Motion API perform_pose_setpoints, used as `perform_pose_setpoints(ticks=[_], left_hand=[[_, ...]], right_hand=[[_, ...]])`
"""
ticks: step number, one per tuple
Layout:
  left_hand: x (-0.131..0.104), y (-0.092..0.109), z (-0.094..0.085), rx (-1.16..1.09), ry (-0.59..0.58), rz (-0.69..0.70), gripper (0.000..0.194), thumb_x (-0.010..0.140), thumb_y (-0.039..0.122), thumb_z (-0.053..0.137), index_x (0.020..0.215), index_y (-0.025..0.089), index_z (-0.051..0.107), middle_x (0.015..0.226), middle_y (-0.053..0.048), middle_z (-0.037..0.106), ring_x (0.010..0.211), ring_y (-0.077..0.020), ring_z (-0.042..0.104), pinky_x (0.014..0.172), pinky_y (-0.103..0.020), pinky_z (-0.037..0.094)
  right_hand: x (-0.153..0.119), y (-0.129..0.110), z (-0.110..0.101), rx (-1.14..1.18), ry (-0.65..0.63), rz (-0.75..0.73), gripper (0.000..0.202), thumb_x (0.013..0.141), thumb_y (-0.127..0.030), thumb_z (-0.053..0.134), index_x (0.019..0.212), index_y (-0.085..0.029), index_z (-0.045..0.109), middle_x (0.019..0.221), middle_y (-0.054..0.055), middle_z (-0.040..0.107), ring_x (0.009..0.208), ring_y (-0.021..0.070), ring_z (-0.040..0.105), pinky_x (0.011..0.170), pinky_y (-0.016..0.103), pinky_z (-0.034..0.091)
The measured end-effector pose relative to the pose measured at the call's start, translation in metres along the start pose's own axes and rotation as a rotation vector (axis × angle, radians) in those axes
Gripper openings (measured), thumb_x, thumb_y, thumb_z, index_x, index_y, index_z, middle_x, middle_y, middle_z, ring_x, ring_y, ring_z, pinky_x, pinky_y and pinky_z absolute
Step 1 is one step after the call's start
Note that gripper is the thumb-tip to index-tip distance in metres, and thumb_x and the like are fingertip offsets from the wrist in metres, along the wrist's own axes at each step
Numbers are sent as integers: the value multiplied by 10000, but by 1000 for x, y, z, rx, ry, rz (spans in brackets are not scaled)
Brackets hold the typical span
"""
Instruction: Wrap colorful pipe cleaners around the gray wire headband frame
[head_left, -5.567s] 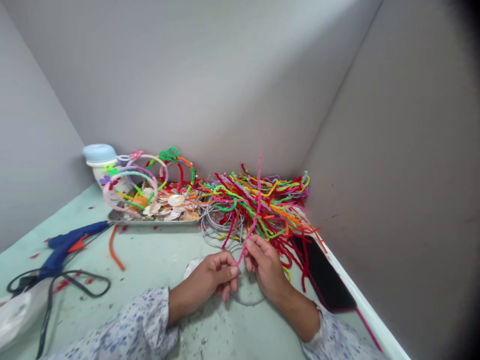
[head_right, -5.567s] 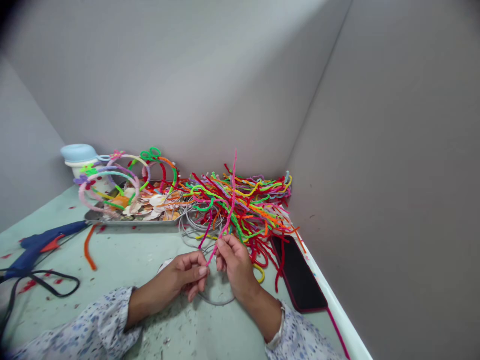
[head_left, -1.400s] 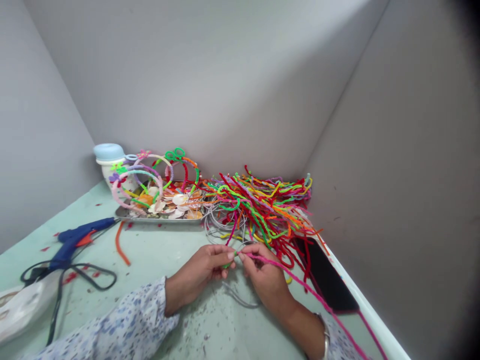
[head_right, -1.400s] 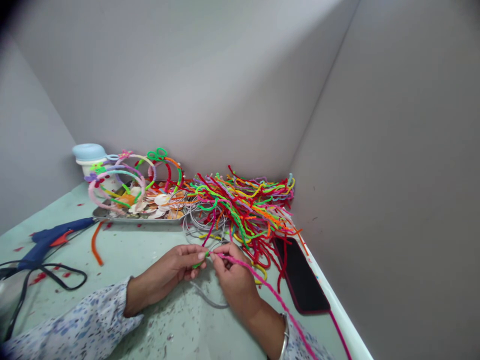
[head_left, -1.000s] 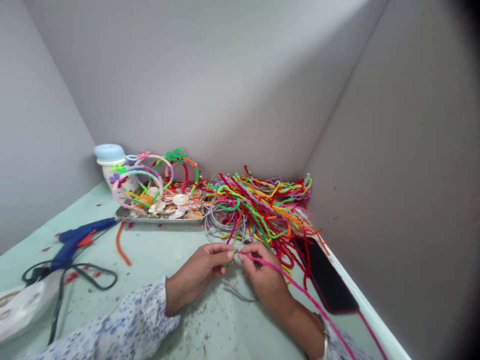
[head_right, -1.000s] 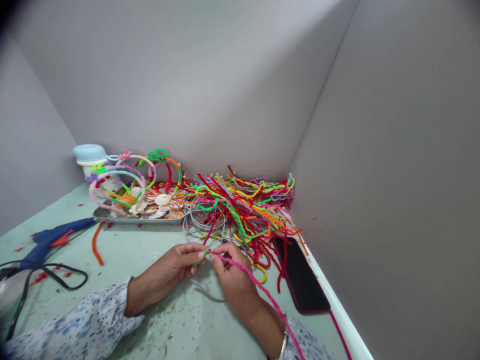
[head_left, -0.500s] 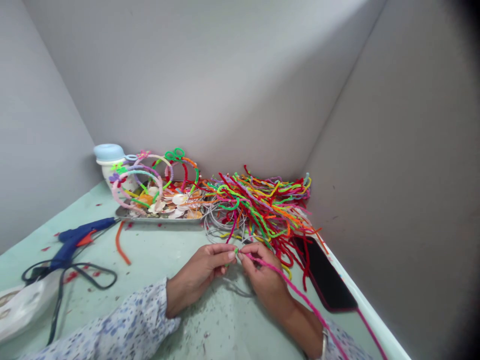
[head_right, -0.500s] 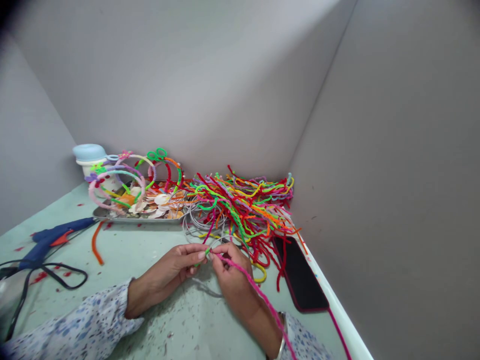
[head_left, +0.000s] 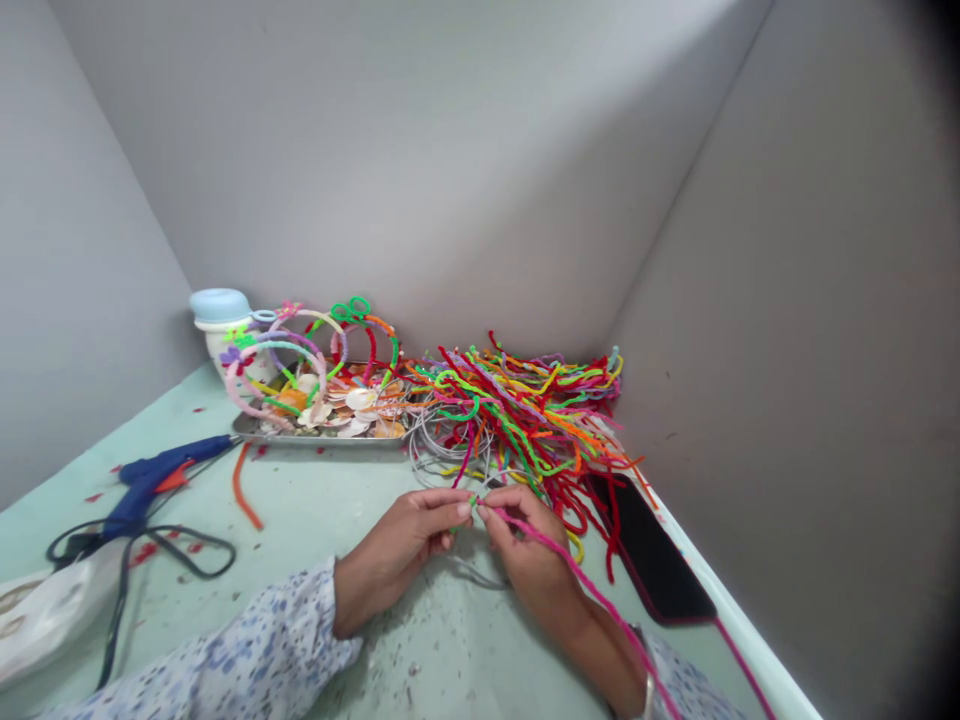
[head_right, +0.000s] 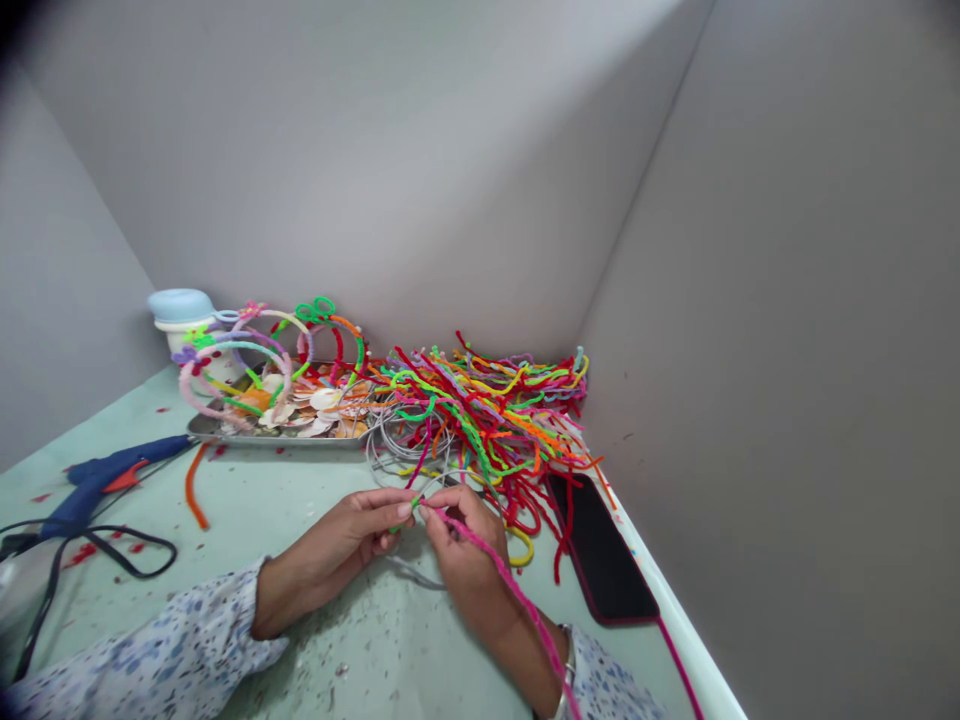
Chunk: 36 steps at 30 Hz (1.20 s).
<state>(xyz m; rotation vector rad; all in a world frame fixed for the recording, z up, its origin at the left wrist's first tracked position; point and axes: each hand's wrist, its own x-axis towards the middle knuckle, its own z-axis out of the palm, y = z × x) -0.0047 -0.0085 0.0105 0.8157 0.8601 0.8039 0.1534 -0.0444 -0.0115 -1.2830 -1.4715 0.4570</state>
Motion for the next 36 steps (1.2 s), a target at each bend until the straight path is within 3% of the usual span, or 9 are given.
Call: perform_pose_setpoints(ticks=[14, 26, 36], left_hand=[[-7, 1, 7, 176, 74, 110, 289, 704, 268, 745, 941, 103, 738, 628, 5, 558, 527, -67, 365, 495, -205, 271], [-6, 2, 7, -12, -5, 24, 275, 656, 221, 788, 916, 147, 736, 705, 12, 576, 513, -37, 401, 483, -171, 297], [-11, 0, 11, 99, 72, 95, 276, 694, 239, 734, 946, 128, 733, 601, 29, 519, 512, -61, 336, 488, -199, 254]], right_hand=[[-2, 2, -1, 33, -43, -133, 33, 853, -195, 600, 876, -206, 621, 827, 19, 666, 754, 159, 629, 676, 261, 486], [-2, 2, -2, 17, 5, -164, 59, 851, -155, 602, 876, -205, 616, 847, 18, 664, 792, 158, 634, 706, 267, 490], [-2, -1, -3, 3, 12, -235, 77, 847, -140, 608, 881, -208, 618, 851, 13, 666, 795, 152, 641, 706, 261, 498]])
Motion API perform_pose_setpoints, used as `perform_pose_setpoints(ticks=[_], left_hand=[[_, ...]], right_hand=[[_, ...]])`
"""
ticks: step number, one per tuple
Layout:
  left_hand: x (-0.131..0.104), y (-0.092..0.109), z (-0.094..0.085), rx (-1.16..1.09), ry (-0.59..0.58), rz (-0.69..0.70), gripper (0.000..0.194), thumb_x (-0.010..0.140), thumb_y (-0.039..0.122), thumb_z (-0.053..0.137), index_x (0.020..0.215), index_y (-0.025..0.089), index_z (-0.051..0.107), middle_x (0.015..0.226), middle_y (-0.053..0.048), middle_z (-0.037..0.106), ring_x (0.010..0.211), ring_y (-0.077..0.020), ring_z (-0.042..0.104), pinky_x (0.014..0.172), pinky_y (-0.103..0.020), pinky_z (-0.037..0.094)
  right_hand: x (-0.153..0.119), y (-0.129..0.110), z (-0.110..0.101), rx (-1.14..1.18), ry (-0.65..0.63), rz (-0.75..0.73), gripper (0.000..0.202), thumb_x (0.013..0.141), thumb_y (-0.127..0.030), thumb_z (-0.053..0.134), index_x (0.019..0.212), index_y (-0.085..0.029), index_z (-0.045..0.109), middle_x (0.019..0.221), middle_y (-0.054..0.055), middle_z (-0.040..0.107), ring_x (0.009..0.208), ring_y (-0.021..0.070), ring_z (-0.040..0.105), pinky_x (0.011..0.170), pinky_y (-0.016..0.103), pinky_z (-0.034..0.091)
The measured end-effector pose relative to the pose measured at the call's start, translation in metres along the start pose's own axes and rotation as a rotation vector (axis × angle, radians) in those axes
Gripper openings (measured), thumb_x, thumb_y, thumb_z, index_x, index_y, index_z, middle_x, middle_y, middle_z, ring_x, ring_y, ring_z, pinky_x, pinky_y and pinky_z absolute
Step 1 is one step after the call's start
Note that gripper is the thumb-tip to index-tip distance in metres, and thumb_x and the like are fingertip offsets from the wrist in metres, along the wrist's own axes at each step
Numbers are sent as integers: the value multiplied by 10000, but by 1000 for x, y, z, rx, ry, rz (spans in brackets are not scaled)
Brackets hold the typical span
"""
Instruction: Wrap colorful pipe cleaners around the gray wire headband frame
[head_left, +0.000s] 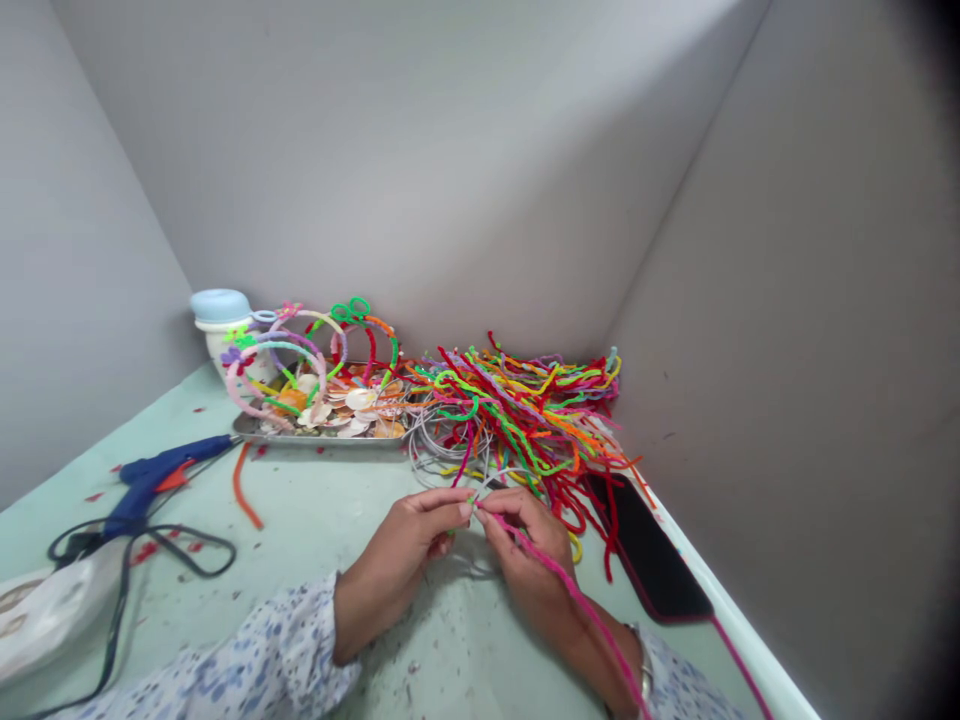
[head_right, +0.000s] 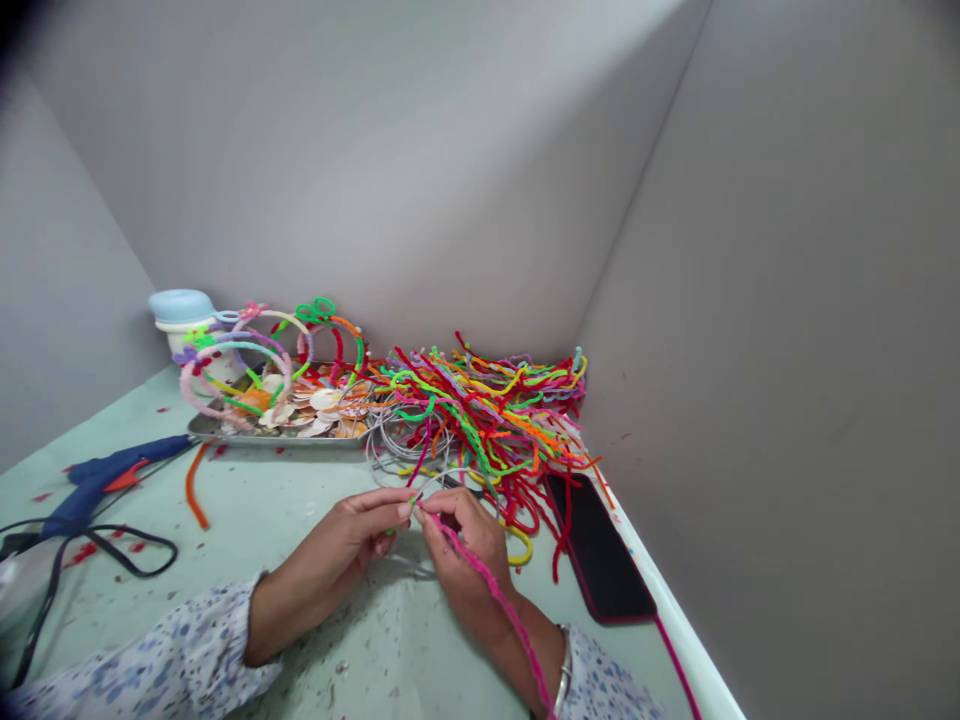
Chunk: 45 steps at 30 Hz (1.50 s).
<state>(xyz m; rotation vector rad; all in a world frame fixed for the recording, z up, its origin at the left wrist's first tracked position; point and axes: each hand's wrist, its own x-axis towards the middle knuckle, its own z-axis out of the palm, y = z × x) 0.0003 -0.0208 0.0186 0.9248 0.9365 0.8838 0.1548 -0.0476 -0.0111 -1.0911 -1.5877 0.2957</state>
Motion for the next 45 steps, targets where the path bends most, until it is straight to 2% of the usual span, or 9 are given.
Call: perform_pose_setpoints(ticks=[8, 16, 23, 28, 36, 39, 41, 43, 45], left_hand=[[-6, 5, 3, 225, 85, 83, 316, 715, 298, 700, 975, 124, 745, 515, 43, 467, 511, -88, 337, 494, -219, 250], [-8, 9, 2, 400, 104, 268, 256, 730, 326, 676, 911, 176, 778, 713, -21, 636, 563, -116, 461, 534, -233, 361], [-13, 15, 5, 510, 132, 365, 183, 737, 273, 663, 847, 209, 794, 699, -25, 614, 623, -151, 521, 593, -253, 393], [-19, 17, 8, 561, 116, 416, 174, 759, 247, 648, 852, 217, 793, 675, -20, 577, 649, -159, 528, 615, -254, 394], [-27, 24, 12, 632, 63, 494, 196, 803, 212, 612, 887, 239, 787, 677, -20, 563, 684, -161, 535, 639, -255, 397], [-30, 26, 13, 661, 66, 522, 203, 817, 208, 600, 895, 237, 785, 681, -22, 569, 694, -163, 535, 643, -255, 396], [-32, 27, 13, 694, 58, 556, 219, 828, 194, 584, 903, 247, 782, 675, -21, 574, 707, -166, 531, 648, -253, 392], [-33, 28, 13, 746, 34, 602, 247, 836, 169, 564, 904, 267, 780, 665, -16, 566, 720, -167, 526, 651, -250, 382], [-34, 31, 13, 803, 5, 644, 278, 840, 144, 545, 900, 282, 779, 663, -12, 550, 720, -164, 521, 649, -247, 371]], right_hand=[[1, -7, -2, -9, -4, -82, 72, 849, -147, 603, 885, -203, 631, 862, 36, 678, 773, 152, 652, 653, 247, 515], [0, -9, -6, -29, -7, -141, 168, 846, -137, 594, 989, -216, 634, 919, 46, 694, 700, 142, 677, 604, 235, 549], [1, -8, -11, -71, -21, -220, 179, 862, -121, 574, 994, -228, 629, 927, 51, 718, 782, 163, 701, 645, 256, 576], [6, -12, -16, -158, -11, -281, 171, 864, -138, 584, 992, -240, 636, 901, 53, 726, 825, 188, 695, 687, 299, 574], [15, -22, -26, -196, 53, -384, 246, 804, -92, 650, 979, -261, 689, 906, 48, 692, 822, 177, 672, 714, 293, 566], [18, -27, -27, -147, 23, -332, 228, 830, -102, 624, 975, -262, 697, 948, 51, 700, 865, 182, 672, 762, 309, 564], [18, -29, -26, -80, -13, -238, 164, 856, -143, 606, 934, -246, 706, 964, 59, 709, 883, 193, 675, 779, 324, 560], [19, -31, -23, 20, -40, -71, 113, 872, -218, 598, 880, -229, 711, 939, 62, 714, 750, 180, 684, 680, 308, 568], [20, -33, -20, 126, -67, 136, 124, 865, -290, 609, 865, -212, 706, 840, 47, 713, 544, 136, 635, 520, 262, 532]])
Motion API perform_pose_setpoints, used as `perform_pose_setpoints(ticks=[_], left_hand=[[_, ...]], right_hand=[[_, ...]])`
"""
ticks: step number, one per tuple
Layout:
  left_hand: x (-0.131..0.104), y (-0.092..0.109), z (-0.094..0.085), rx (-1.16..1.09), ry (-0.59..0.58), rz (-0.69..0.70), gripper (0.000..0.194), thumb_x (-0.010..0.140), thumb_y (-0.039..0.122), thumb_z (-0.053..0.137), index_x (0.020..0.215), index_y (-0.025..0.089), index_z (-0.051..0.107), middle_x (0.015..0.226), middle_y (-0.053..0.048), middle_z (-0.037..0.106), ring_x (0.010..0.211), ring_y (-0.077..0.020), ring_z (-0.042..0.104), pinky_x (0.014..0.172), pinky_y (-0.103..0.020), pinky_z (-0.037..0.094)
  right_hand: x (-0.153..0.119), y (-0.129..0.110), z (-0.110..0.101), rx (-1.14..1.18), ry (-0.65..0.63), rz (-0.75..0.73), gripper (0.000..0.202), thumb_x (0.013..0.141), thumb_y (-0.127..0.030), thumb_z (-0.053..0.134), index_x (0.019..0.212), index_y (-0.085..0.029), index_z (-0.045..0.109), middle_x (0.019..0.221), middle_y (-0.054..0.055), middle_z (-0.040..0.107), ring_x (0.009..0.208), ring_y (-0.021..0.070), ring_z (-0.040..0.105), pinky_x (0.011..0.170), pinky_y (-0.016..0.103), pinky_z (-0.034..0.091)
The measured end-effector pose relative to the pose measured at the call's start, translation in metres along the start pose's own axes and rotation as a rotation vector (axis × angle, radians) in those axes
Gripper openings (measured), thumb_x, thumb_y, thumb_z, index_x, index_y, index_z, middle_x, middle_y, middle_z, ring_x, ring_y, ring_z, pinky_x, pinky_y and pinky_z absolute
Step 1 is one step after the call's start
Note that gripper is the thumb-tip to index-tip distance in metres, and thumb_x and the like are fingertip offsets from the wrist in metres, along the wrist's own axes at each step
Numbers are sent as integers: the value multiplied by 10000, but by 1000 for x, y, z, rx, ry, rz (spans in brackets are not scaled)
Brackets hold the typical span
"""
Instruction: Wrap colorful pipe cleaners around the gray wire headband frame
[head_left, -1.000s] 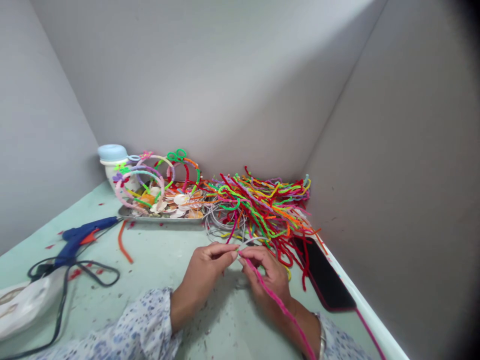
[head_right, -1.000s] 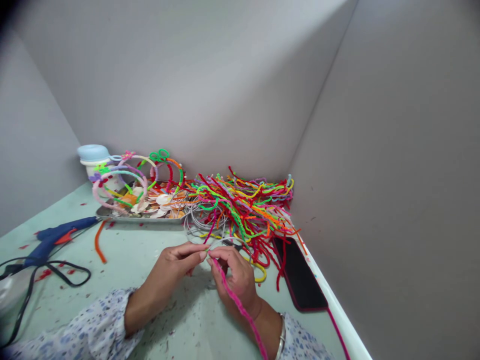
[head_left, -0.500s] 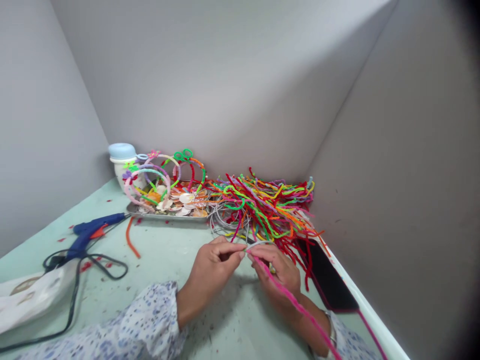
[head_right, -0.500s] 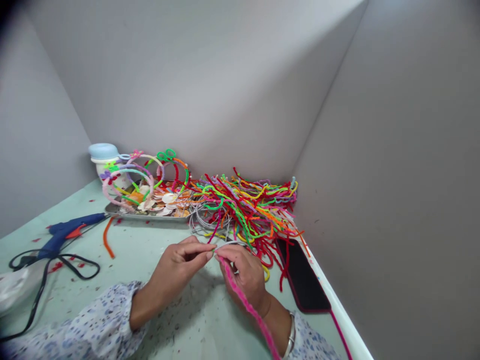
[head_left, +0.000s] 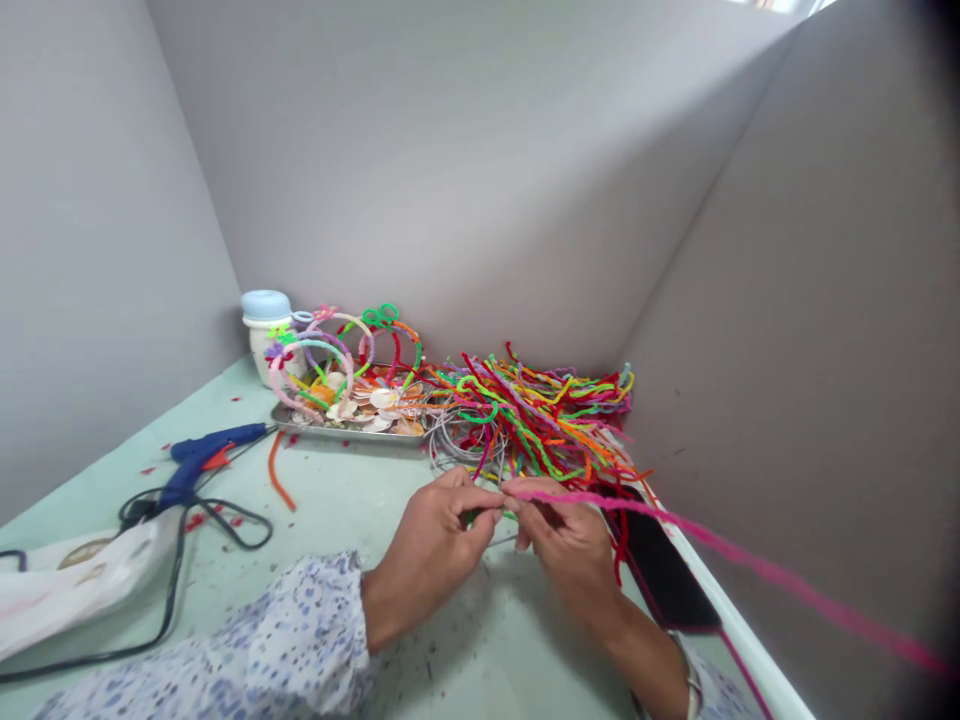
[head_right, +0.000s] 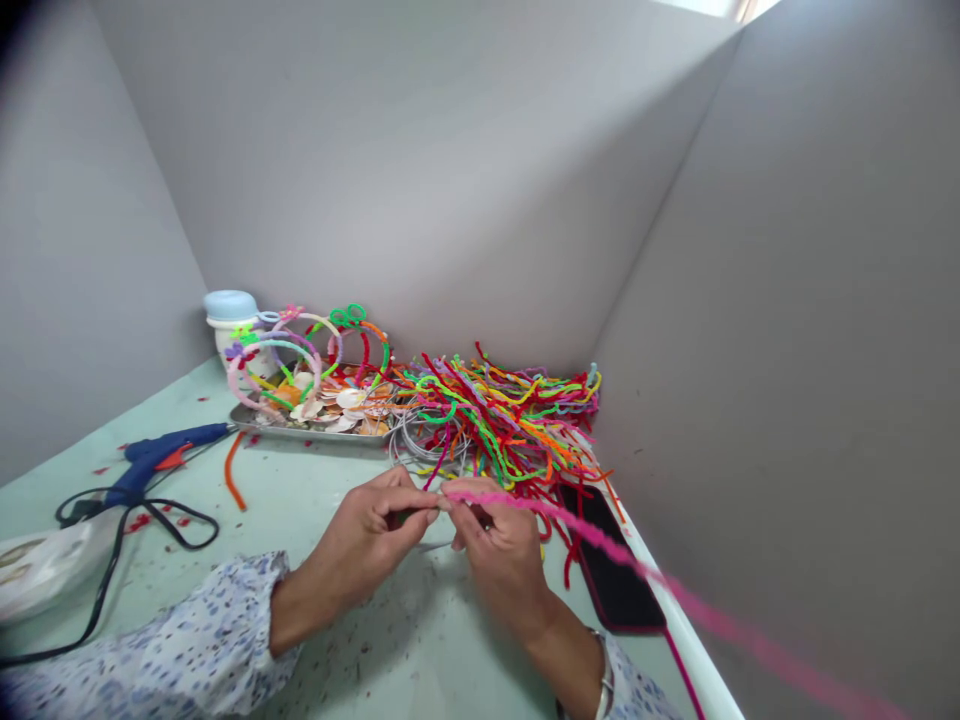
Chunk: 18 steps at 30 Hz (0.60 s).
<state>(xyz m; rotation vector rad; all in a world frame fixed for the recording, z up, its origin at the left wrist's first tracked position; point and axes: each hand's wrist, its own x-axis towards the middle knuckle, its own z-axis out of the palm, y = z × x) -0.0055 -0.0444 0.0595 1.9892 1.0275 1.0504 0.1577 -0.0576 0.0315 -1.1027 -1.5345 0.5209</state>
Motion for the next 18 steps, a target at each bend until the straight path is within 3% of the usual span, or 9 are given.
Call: perform_pose_setpoints(ticks=[3, 6, 10, 18], left_hand=[[1, 3, -3, 60, -14, 34, 286, 841, 136, 536, 915, 277, 774, 676, -11, 541, 702, -156, 517, 635, -244, 361], [1, 6, -6, 102, -18, 58, 278, 844, 142, 537, 924, 271, 770, 699, -17, 552, 703, -157, 520, 624, -243, 357], [2, 7, -7, 141, -33, 79, 273, 853, 149, 536, 949, 268, 762, 726, -24, 586, 710, -159, 538, 634, -242, 370], [5, 3, -6, 111, 1, 88, 242, 835, 162, 585, 956, 277, 760, 778, -24, 676, 736, -161, 591, 689, -247, 416]], right_hand=[[3, -6, 3, 103, -26, 240, 183, 818, -357, 649, 862, -185, 694, 589, -9, 644, 388, 97, 531, 393, 209, 427], [9, -17, 3, 147, -47, 368, 249, 768, -415, 670, 795, -168, 683, 415, -48, 533, 341, 101, 478, 361, 203, 378], [14, -30, -1, 172, -39, 447, 320, 706, -484, 693, 754, -169, 666, 401, -51, 520, 341, 106, 467, 353, 208, 356], [17, -28, -4, 206, -94, 512, 262, 740, -413, 663, 779, -155, 648, 423, -51, 538, 373, 92, 446, 395, 198, 339]])
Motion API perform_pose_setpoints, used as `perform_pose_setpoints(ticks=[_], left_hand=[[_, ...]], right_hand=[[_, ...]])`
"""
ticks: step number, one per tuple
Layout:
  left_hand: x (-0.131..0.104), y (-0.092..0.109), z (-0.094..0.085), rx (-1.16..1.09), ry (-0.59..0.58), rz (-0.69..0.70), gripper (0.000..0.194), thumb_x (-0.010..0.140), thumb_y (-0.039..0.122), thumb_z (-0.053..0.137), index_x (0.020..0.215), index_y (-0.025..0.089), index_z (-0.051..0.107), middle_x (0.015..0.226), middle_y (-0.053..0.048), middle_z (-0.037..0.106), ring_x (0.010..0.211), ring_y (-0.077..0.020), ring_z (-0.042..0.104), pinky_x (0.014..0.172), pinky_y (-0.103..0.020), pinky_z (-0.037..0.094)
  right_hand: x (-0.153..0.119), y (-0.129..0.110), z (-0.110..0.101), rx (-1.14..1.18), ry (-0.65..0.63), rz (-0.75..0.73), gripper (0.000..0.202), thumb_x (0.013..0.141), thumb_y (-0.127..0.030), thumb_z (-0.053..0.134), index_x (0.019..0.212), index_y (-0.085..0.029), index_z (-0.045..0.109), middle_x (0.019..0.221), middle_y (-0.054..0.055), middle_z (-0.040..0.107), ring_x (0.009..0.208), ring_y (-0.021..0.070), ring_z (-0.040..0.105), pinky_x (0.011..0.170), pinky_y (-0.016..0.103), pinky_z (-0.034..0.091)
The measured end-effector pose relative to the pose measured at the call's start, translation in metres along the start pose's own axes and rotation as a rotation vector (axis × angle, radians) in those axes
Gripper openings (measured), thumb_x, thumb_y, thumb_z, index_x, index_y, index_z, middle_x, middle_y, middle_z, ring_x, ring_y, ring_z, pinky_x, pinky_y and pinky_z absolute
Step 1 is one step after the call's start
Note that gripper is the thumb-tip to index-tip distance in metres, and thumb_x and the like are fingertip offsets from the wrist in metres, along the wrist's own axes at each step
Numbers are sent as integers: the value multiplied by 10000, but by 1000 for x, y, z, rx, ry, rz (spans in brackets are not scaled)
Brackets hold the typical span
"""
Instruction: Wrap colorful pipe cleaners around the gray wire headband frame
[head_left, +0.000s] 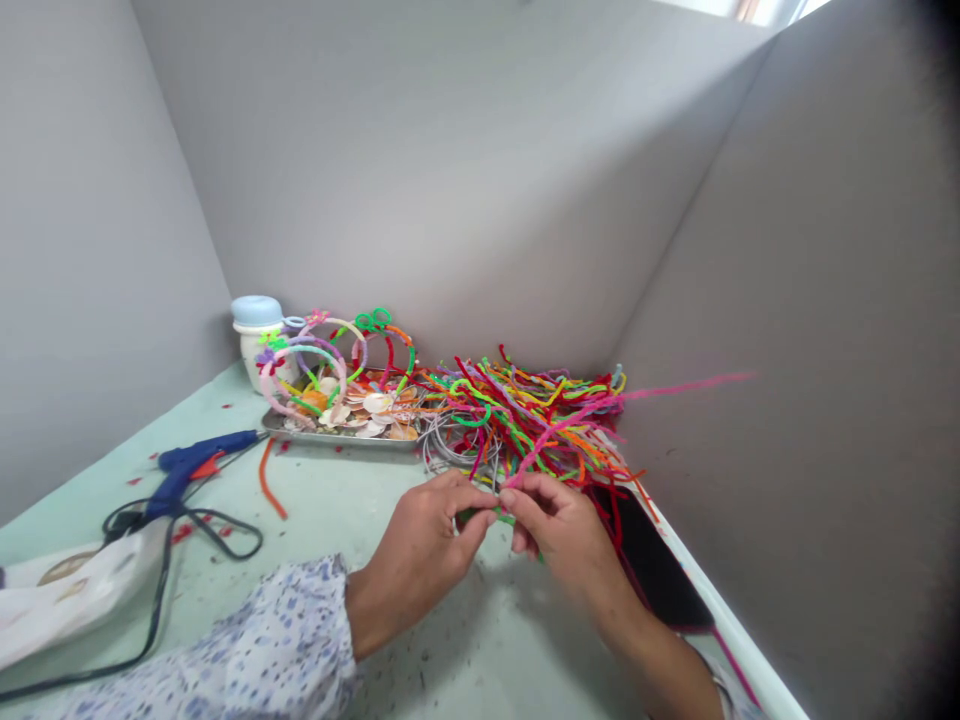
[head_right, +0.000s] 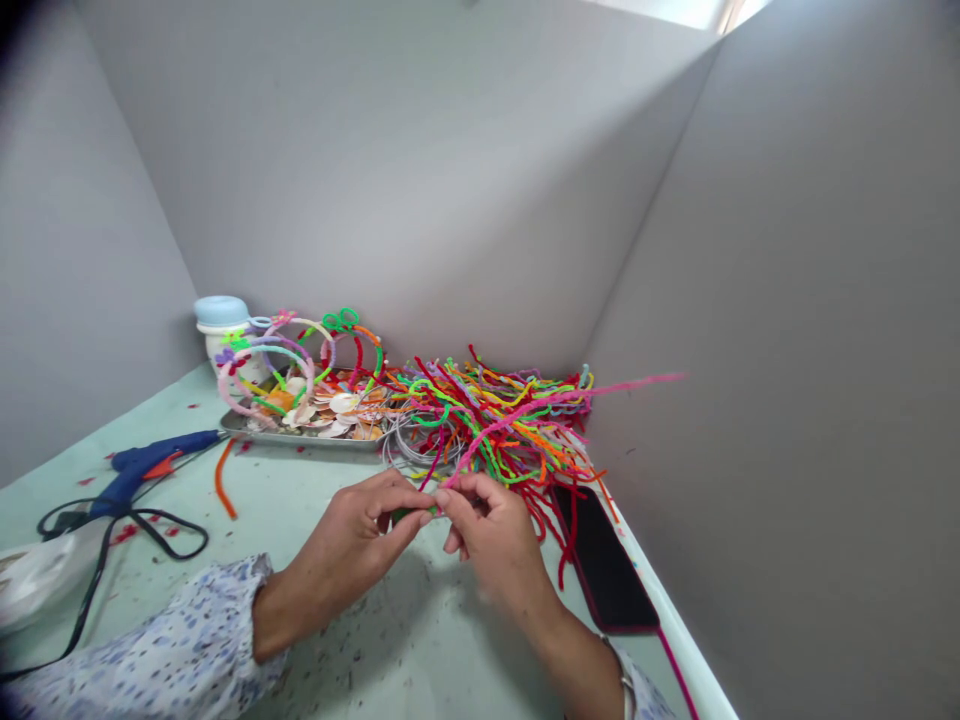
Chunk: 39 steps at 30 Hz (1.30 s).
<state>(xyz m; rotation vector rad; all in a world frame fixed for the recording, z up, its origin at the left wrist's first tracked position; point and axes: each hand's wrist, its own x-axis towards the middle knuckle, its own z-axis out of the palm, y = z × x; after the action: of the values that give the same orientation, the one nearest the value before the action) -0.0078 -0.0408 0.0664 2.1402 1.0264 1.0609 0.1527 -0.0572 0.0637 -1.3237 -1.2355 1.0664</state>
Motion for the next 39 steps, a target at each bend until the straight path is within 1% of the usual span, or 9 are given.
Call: perform_pose_setpoints(ticks=[4, 8, 12, 16, 19, 22, 31, 35, 39], left_hand=[[-1, 1, 1, -27, 29, -10, 255, 808, 137, 590, 950, 264, 759, 790, -26, 696, 725, -166, 598, 687, -255, 418], [-1, 3, 1, -45, 24, -50, 200, 808, 159, 594, 904, 240, 749, 824, -24, 698, 747, -162, 606, 691, -249, 420], [-1, 2, 0, -45, 0, -107, 128, 813, 193, 599, 842, 210, 722, 805, -15, 683, 738, -155, 599, 671, -244, 415], [1, 2, -1, -80, -24, -140, 130, 814, 181, 584, 797, 198, 712, 766, -6, 665, 705, -142, 590, 648, -239, 411], [2, 5, -1, -111, -29, -117, 151, 820, 161, 572, 816, 199, 718, 782, -5, 668, 738, -140, 595, 678, -233, 417], [1, 6, -2, -103, -25, -90, 164, 827, 149, 566, 834, 203, 721, 786, -5, 657, 738, -135, 586, 677, -229, 412], [-3, 9, -3, 27, -54, 68, 210, 852, 118, 518, 830, 186, 715, 767, -30, 591, 706, -139, 550, 635, -236, 400], [-5, 7, -1, 49, -54, 117, 215, 860, 109, 500, 821, 170, 702, 773, -39, 580, 700, -140, 546, 644, -246, 411], [-7, 1, 1, 82, -45, 155, 193, 850, 107, 507, 841, 166, 690, 774, -42, 578, 682, -140, 542, 628, -247, 412]], right_hand=[[0, 0, 0, 10, -1, 1, 266, 739, -422, 666, 769, -159, 648, 425, -55, 532, 379, 90, 443, 404, 197, 334], [-1, 1, 2, 34, 27, -17, 250, 730, -413, 672, 744, -165, 640, 449, -51, 533, 405, 98, 467, 412, 201, 353], [-3, 10, 6, 36, 95, -89, 231, 749, -400, 675, 790, -174, 648, 514, -37, 565, 452, 109, 508, 433, 205, 390], [-5, 19, 9, 47, 114, -152, 210, 772, -385, 671, 805, -179, 650, 579, -17, 606, 476, 111, 540, 444, 203, 413], [-6, 18, 10, 69, 103, -122, 225, 772, -397, 672, 818, -179, 641, 584, -18, 607, 469, 104, 535, 425, 191, 402], [-7, 13, 9, 69, 78, -75, 247, 777, -417, 657, 822, -176, 630, 528, -35, 576, 442, 97, 507, 406, 180, 379], [-7, 5, 6, 9, 26, -36, 264, 780, -436, 632, 754, -174, 613, 443, -51, 525, 389, 86, 419, 408, 198, 330], [-8, 4, 5, -8, 13, 7, 262, 790, -428, 628, 730, -173, 617, 428, -57, 497, 402, 84, 390, 422, 204, 303], [-7, 10, 5, 42, -17, 73, 256, 803, -425, 626, 731, -179, 619, 423, -73, 451, 415, 78, 364, 431, 204, 266]])
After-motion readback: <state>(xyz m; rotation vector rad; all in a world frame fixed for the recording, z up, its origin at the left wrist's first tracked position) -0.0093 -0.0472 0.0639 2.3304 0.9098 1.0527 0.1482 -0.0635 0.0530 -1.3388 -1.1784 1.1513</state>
